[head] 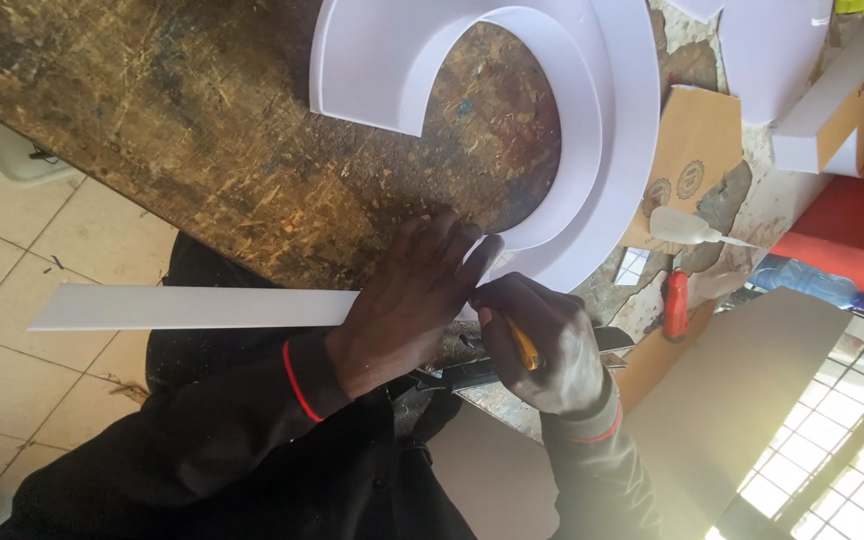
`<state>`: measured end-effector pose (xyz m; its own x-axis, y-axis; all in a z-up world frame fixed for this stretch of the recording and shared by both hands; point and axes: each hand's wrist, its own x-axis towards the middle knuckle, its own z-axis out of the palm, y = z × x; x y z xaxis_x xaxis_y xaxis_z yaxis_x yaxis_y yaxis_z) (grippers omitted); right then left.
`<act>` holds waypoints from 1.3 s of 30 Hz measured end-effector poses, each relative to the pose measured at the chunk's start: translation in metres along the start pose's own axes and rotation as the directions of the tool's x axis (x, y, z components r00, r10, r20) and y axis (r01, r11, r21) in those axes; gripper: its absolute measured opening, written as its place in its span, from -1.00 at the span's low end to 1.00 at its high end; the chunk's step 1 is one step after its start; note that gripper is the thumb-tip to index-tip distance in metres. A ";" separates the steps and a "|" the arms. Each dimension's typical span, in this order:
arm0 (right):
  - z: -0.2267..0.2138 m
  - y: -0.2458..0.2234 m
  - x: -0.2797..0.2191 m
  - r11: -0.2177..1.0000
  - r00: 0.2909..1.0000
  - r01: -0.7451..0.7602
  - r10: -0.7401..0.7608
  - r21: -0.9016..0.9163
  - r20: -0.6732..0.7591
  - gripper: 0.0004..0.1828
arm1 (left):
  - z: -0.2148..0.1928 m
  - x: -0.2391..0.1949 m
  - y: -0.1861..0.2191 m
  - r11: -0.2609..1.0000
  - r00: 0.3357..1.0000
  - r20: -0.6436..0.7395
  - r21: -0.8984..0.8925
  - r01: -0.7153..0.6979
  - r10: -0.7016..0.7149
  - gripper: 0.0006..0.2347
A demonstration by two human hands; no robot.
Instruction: Assembling a 3D plastic letter by gluing a side strip to the face, marking with a pencil, and trimming with a utility knife.
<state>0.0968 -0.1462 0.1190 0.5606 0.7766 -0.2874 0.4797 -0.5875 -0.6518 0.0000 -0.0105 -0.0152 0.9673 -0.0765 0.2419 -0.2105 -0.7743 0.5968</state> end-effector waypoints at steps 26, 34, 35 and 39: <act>-0.014 -0.003 -0.027 0.967 0.967 0.250 -0.248 0.042 -0.056 -0.80 | -0.007 0.007 -0.001 0.998 0.992 0.108 0.025 -0.065 0.062 -0.11; -0.001 -0.001 -0.029 0.979 0.978 0.205 -0.205 -0.010 -0.043 -0.84 | -0.014 0.005 0.004 0.998 0.994 0.086 0.004 -0.063 0.063 -0.16; -0.001 -0.008 -0.027 0.974 0.972 0.225 -0.227 -0.035 -0.068 -0.86 | -0.022 0.007 0.005 0.998 0.999 0.021 -0.049 -0.045 0.046 -0.24; 0.001 -0.018 -0.032 0.955 0.949 0.269 -0.285 -0.127 -0.134 -0.88 | -0.029 0.011 0.007 0.992 0.999 -0.053 -0.124 -0.004 -0.003 -0.30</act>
<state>0.0696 -0.1598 0.1390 0.4855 0.8742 0.0070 0.6944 -0.3807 -0.6106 0.0048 0.0011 0.0137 0.9591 -0.0411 0.2802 -0.2300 -0.6900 0.6863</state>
